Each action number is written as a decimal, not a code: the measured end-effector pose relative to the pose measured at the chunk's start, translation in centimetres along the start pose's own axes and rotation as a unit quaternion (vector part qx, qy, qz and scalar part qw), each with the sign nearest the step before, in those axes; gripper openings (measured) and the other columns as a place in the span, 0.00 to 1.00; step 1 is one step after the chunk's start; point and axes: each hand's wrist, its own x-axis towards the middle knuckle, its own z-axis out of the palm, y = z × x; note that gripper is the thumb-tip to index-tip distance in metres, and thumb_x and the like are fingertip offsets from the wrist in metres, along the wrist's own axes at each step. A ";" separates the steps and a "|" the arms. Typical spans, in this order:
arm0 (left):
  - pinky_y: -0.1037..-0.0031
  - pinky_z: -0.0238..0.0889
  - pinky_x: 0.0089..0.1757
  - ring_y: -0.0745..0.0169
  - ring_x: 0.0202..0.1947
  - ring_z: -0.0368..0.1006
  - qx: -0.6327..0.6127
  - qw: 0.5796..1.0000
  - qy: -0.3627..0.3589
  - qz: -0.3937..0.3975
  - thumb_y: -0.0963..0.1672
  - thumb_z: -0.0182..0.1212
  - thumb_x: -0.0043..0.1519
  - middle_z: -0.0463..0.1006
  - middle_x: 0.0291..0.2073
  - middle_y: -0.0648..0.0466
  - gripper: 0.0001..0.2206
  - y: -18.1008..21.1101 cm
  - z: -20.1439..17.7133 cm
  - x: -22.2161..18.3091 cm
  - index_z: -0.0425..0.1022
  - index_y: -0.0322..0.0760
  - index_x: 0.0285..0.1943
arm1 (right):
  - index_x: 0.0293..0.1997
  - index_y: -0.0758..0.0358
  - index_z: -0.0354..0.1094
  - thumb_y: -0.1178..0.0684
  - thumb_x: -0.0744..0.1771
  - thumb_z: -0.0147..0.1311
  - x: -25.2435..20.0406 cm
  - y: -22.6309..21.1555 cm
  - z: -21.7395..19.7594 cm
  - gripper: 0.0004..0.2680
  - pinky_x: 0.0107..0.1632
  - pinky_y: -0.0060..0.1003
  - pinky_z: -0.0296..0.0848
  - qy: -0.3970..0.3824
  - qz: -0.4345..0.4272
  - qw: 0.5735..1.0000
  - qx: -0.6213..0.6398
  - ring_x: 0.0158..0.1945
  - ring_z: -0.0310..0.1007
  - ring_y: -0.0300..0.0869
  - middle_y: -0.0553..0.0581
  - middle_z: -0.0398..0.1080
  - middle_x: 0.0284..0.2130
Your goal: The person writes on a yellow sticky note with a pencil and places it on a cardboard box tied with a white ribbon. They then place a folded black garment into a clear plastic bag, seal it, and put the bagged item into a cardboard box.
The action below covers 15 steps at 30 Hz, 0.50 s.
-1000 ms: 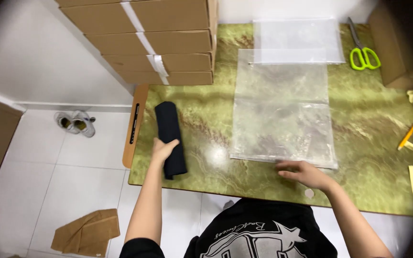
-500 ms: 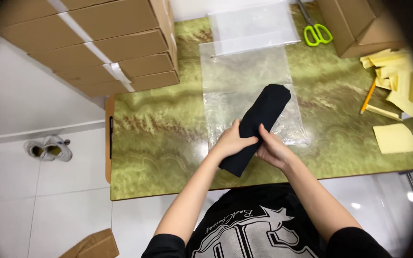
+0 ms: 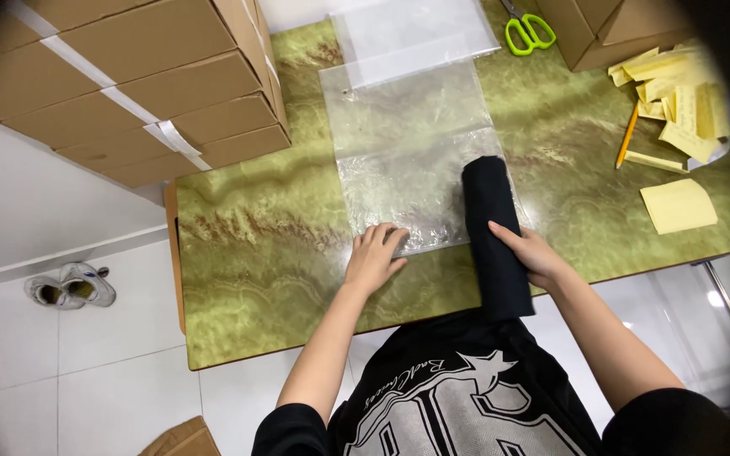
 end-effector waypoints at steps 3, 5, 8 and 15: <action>0.56 0.70 0.55 0.57 0.61 0.67 0.054 0.995 0.074 0.048 0.49 0.69 0.63 0.73 0.54 0.59 0.18 -2.2 3.1 0.2 0.75 0.52 0.62 | 0.63 0.75 0.68 0.40 0.66 0.70 0.0 0.4 -0.7 0.27 0.30 0.53 0.80 -0.015 -0.005 0.999 -0.035 0.33 0.81 0.60 0.76 0.74 0.36; 0.61 0.74 0.50 0.58 0.59 0.71 0.082 0.988 0.107 0.080 0.47 0.64 0.65 0.76 0.51 0.58 0.15 -3.0 4.2 0.3 0.75 0.51 0.61 | 0.61 0.74 0.70 0.42 0.64 0.71 -0.7 -0.3 -0.9 0.25 0.30 0.52 0.80 -0.026 0.001 0.998 -0.056 0.32 0.81 0.58 0.74 0.74 0.34; 0.69 0.79 0.43 0.61 0.56 0.75 0.124 0.973 0.148 0.126 0.46 0.64 0.64 0.79 0.46 0.59 0.12 -3.1 4.1 0.2 0.75 0.51 0.56 | 0.58 0.72 0.74 0.46 0.62 0.73 -2.2 -1.8 -0.7 0.23 0.30 0.49 0.80 -0.048 0.009 0.994 -0.098 0.32 0.81 0.56 0.71 0.75 0.32; 0.77 0.79 0.38 0.68 0.52 0.78 0.140 0.964 0.171 0.148 0.45 0.54 0.68 0.82 0.39 0.63 0.05 -2.9 3.4 -0.2 0.75 0.53 0.48 | 0.51 0.68 0.80 0.50 0.60 0.76 -2.5 -2.5 -1.0 0.18 0.31 0.45 0.80 -0.090 0.009 0.982 -0.165 0.31 0.82 0.52 0.67 0.77 0.30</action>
